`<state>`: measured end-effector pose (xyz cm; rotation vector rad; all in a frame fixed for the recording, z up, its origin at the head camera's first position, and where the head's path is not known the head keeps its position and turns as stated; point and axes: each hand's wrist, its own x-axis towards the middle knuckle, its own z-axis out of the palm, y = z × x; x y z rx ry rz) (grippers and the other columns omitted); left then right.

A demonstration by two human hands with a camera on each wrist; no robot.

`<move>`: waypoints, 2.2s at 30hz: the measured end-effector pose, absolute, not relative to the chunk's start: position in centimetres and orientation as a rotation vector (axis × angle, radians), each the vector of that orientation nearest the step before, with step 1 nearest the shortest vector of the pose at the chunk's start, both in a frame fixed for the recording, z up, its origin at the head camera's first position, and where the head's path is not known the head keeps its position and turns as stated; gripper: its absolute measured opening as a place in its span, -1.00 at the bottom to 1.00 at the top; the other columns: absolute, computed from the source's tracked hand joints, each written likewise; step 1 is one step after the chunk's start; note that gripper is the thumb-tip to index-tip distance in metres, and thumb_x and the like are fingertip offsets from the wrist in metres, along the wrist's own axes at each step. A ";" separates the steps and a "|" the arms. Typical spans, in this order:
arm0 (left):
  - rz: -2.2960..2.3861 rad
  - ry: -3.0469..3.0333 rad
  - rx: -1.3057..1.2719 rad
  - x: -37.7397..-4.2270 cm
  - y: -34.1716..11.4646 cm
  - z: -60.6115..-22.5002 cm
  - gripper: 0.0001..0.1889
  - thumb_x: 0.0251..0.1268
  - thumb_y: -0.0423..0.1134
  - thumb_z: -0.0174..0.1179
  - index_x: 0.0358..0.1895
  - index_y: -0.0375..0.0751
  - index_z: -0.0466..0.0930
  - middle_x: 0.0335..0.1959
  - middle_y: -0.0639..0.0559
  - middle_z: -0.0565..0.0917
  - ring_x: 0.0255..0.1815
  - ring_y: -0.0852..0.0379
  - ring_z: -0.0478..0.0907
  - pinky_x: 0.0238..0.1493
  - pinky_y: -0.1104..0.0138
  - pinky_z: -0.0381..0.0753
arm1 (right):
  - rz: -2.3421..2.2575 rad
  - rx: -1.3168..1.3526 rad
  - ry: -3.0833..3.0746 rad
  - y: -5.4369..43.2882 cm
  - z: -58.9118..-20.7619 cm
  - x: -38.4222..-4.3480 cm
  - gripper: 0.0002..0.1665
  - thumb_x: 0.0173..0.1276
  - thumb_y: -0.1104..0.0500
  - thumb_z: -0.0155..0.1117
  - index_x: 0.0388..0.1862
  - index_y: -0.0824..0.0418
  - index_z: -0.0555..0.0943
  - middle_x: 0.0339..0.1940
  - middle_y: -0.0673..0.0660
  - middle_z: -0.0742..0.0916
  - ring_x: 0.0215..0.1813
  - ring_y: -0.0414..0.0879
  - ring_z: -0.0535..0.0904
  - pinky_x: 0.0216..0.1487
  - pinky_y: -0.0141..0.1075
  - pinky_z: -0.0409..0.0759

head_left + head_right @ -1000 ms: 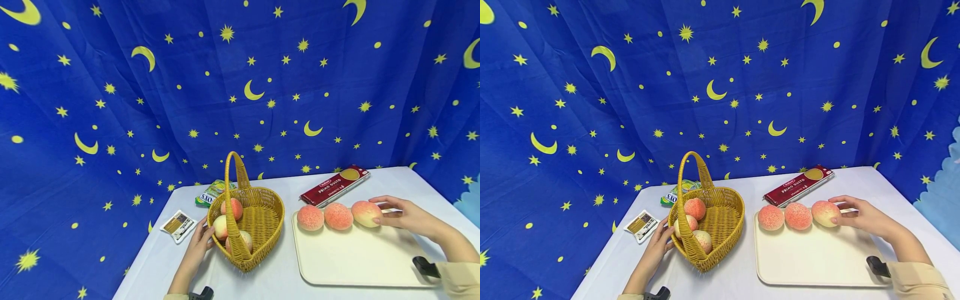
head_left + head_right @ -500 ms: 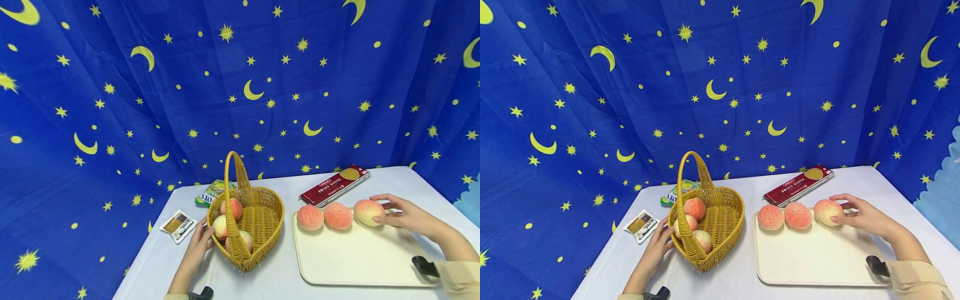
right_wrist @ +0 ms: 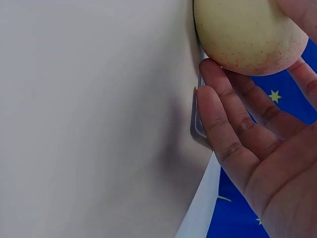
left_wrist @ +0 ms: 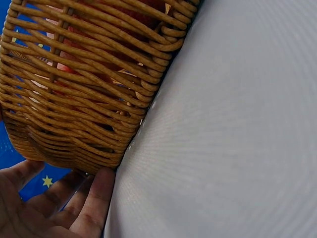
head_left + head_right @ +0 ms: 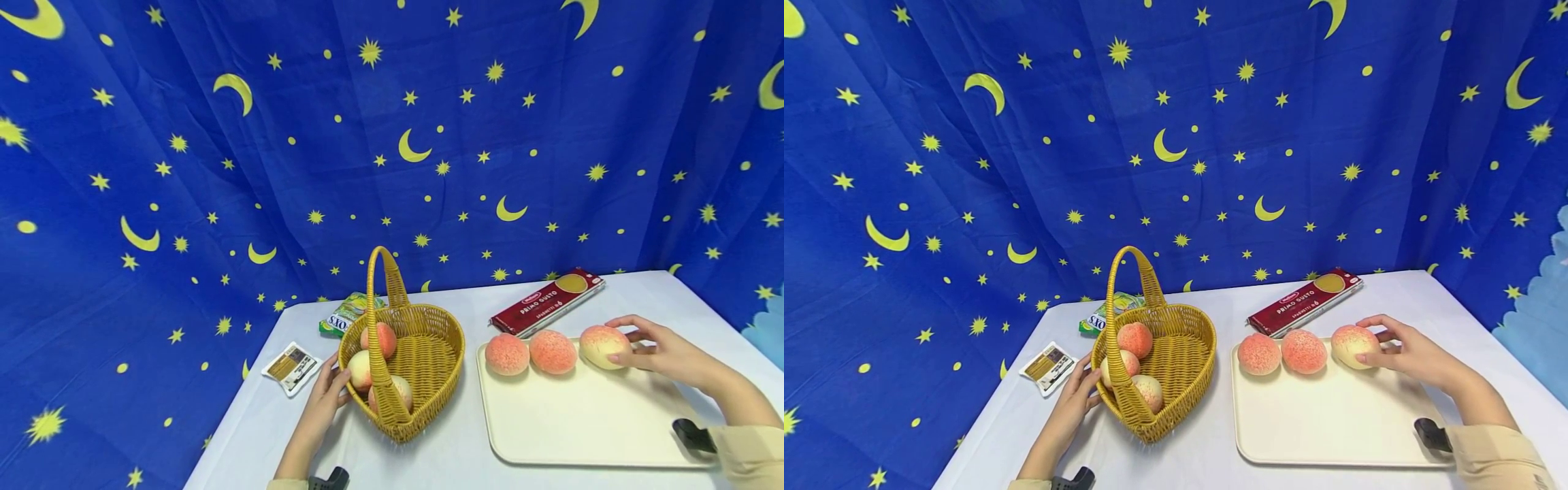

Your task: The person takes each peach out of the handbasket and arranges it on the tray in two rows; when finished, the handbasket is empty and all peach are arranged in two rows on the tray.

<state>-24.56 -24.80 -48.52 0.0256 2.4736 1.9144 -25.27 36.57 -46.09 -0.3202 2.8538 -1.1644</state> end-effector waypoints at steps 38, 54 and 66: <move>1.919 2.475 0.042 -24.5 -25.1 -48.7 -0.29 0.74 0.04 0.05 0.73 -0.16 0.09 0.58 -0.47 0.35 0.47 -0.33 0.54 0.32 0.05 0.78 | -1.292 -0.826 2.737 21.2 -35.5 -30.1 -0.44 0.58 0.06 0.38 0.45 0.16 0.49 0.27 0.33 0.75 0.17 0.16 0.78 0.17 -0.06 0.82; 1.928 2.479 0.051 -24.6 -24.7 -48.6 -0.31 0.74 0.03 0.05 0.72 -0.16 0.12 0.56 -0.47 0.38 0.45 -0.32 0.56 0.29 0.05 0.79 | -1.290 -0.869 2.483 10.7 -35.3 -34.2 -0.43 0.67 -0.05 0.25 0.52 0.10 0.45 0.35 0.32 0.69 0.30 0.26 0.69 0.10 -0.02 0.81; 1.931 2.473 0.040 -24.7 -24.7 -48.6 -0.31 0.73 0.04 0.06 0.73 -0.12 0.12 0.56 -0.44 0.40 0.45 -0.29 0.55 0.28 0.06 0.80 | -1.280 -0.741 2.319 5.8 -36.4 -35.4 -0.34 0.71 -0.13 0.15 0.62 0.09 0.33 0.40 0.42 0.61 0.29 0.37 0.69 0.28 0.22 0.75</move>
